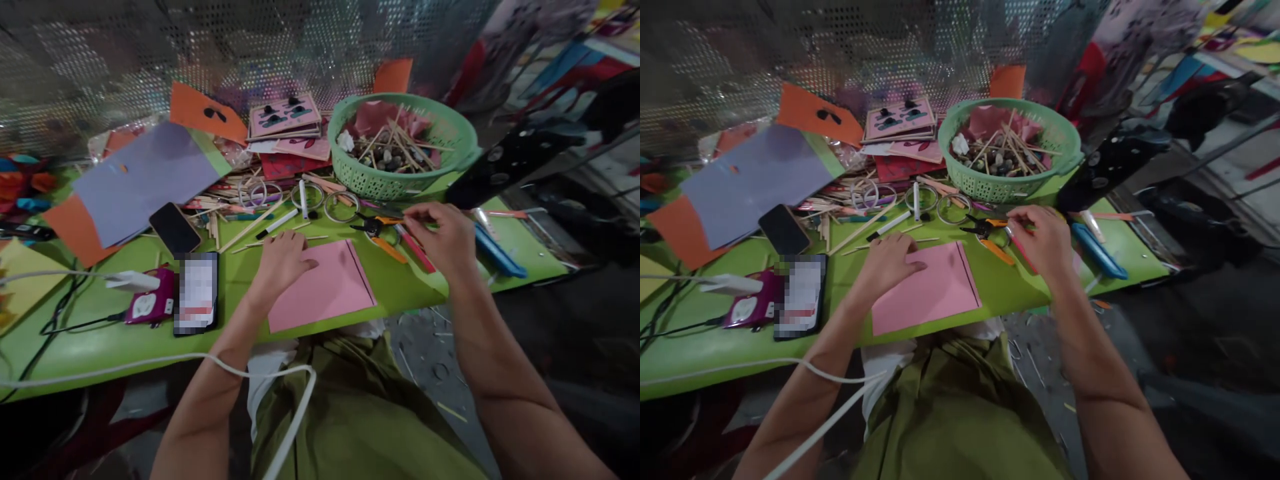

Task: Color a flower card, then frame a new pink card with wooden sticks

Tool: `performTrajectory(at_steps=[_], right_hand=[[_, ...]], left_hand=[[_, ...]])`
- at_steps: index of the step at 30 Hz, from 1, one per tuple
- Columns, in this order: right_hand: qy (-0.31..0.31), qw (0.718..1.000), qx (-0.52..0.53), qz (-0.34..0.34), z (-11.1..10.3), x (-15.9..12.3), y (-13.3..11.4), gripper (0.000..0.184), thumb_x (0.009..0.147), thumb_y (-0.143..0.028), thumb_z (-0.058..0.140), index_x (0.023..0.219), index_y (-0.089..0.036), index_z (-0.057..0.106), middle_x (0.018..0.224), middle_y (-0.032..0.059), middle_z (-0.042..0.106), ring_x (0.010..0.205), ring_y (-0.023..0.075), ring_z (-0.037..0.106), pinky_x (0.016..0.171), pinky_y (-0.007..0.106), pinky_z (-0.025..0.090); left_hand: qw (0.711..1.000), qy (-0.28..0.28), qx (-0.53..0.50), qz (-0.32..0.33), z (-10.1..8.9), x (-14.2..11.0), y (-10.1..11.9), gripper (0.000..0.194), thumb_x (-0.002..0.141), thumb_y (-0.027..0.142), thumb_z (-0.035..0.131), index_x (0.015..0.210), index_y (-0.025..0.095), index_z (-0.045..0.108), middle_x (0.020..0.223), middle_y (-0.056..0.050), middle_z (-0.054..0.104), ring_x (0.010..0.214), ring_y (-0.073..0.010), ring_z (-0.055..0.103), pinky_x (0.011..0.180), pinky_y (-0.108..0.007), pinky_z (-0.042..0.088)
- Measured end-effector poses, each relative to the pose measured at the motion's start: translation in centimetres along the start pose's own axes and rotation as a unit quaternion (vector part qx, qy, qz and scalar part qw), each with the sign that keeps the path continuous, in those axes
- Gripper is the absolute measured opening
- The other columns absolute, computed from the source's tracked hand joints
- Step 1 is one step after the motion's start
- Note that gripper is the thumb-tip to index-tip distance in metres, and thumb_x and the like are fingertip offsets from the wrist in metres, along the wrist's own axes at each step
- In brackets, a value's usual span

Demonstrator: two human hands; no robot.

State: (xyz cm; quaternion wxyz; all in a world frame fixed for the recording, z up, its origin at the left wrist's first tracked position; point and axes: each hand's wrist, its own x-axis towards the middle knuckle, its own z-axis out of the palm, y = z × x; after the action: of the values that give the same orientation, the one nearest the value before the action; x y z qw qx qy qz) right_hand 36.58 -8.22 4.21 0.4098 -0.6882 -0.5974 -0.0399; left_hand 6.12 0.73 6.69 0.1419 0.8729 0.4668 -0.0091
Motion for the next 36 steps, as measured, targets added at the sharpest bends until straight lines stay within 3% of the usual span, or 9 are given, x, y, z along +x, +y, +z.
performTrajectory(at_steps=[6,12,16,19,22,29,33,35,36], right_hand=[[-0.091,0.992,-0.08,0.042,-2.9,-2.9,4.0,0.019,0.091,-0.04,0.068,0.098,-0.025,0.077,0.094,0.0086,0.078,0.083,0.0286,0.071,0.074,0.043,0.055],[-0.166,0.977,-0.12,0.065,-3.2,-3.7,3.7,0.035,0.093,-0.053,0.065,0.108,-0.023,0.074,0.106,0.0126,0.076,0.088,0.0319,0.072,0.076,0.045,0.055],[-0.186,0.972,-0.113,0.087,-2.9,-2.8,3.2,0.024,0.091,-0.041,0.064,0.107,-0.024,0.071,0.107,0.0114,0.076,0.089,0.0307,0.071,0.077,0.044,0.054],[-0.217,0.96,-0.132,0.119,-2.5,-1.8,3.2,0.026,0.078,-0.026,0.067,0.104,-0.024,0.069,0.095,0.0071,0.074,0.08,0.0267,0.069,0.071,0.038,0.05],[-0.235,0.948,-0.156,0.145,-2.1,-1.1,3.1,0.028,0.07,-0.023,0.068,0.098,-0.025,0.065,0.081,0.0025,0.069,0.073,0.0241,0.065,0.064,0.034,0.043],[-0.176,0.957,-0.189,0.132,-2.0,-0.4,2.9,0.026,0.068,-0.025,0.068,0.094,-0.025,0.066,0.076,0.003,0.068,0.074,0.0267,0.065,0.064,0.034,0.039],[-0.08,0.968,-0.22,0.091,-1.7,-0.5,3.1,0.012,0.078,-0.024,0.064,0.09,-0.024,0.068,0.083,0.0083,0.072,0.084,0.0302,0.068,0.073,0.038,0.044],[-0.04,0.973,-0.217,0.073,-1.8,-0.5,3.0,0.008,0.084,-0.026,0.063,0.089,-0.024,0.068,0.084,0.0096,0.073,0.085,0.0301,0.068,0.075,0.039,0.046],[-0.023,0.976,-0.208,0.067,-1.9,-0.5,2.9,0.007,0.085,-0.028,0.063,0.088,-0.024,0.068,0.083,0.0093,0.072,0.083,0.0297,0.068,0.075,0.039,0.046]], left_hand=[[0.999,-0.032,-0.01,-0.007,-0.8,0.7,0.1,0.022,0.092,0.036,0.074,0.105,0.019,0.071,0.113,-0.013,0.076,0.116,-0.0367,0.069,0.101,-0.048,0.047],[1.0,-0.016,0.011,-0.007,-0.7,0.3,0.6,0.03,0.093,0.033,0.073,0.118,0.015,0.069,0.129,-0.018,0.07,0.127,-0.0375,0.065,0.105,-0.048,0.049],[0.999,-0.035,0.029,-0.006,-1.2,0.2,1.2,0.032,0.095,0.031,0.071,0.122,0.014,0.067,0.129,-0.019,0.071,0.125,-0.0381,0.067,0.103,-0.048,0.05],[0.998,-0.043,0.035,-0.004,-1.6,0.5,1.4,0.03,0.093,0.031,0.073,0.117,0.014,0.069,0.124,-0.019,0.073,0.123,-0.0391,0.068,0.1,-0.047,0.051],[0.998,-0.051,0.025,-0.008,-1.6,0.8,1.2,0.027,0.091,0.031,0.074,0.112,0.015,0.069,0.12,-0.018,0.074,0.12,-0.0386,0.068,0.098,-0.046,0.05],[0.996,-0.028,-0.086,-0.004,-0.4,1.2,0.0,0.025,0.083,0.025,0.073,0.105,0.019,0.064,0.114,-0.014,0.073,0.108,-0.0334,0.068,0.09,-0.042,0.048],[0.968,-0.03,-0.25,0.016,-0.3,1.4,-1.0,0.018,0.08,0.021,0.065,0.098,0.021,0.062,0.102,-0.006,0.073,0.094,-0.0253,0.067,0.083,-0.036,0.046],[0.954,-0.028,-0.294,0.043,-0.6,1.4,-1.6,0.008,0.08,0.027,0.063,0.084,0.021,0.06,0.091,-0.003,0.069,0.085,-0.0219,0.063,0.078,-0.033,0.043],[0.949,-0.027,-0.311,0.053,-0.8,1.4,-2.0,0.012,0.082,0.031,0.062,0.078,0.021,0.057,0.083,-0.002,0.065,0.079,-0.02,0.059,0.074,-0.033,0.041]])
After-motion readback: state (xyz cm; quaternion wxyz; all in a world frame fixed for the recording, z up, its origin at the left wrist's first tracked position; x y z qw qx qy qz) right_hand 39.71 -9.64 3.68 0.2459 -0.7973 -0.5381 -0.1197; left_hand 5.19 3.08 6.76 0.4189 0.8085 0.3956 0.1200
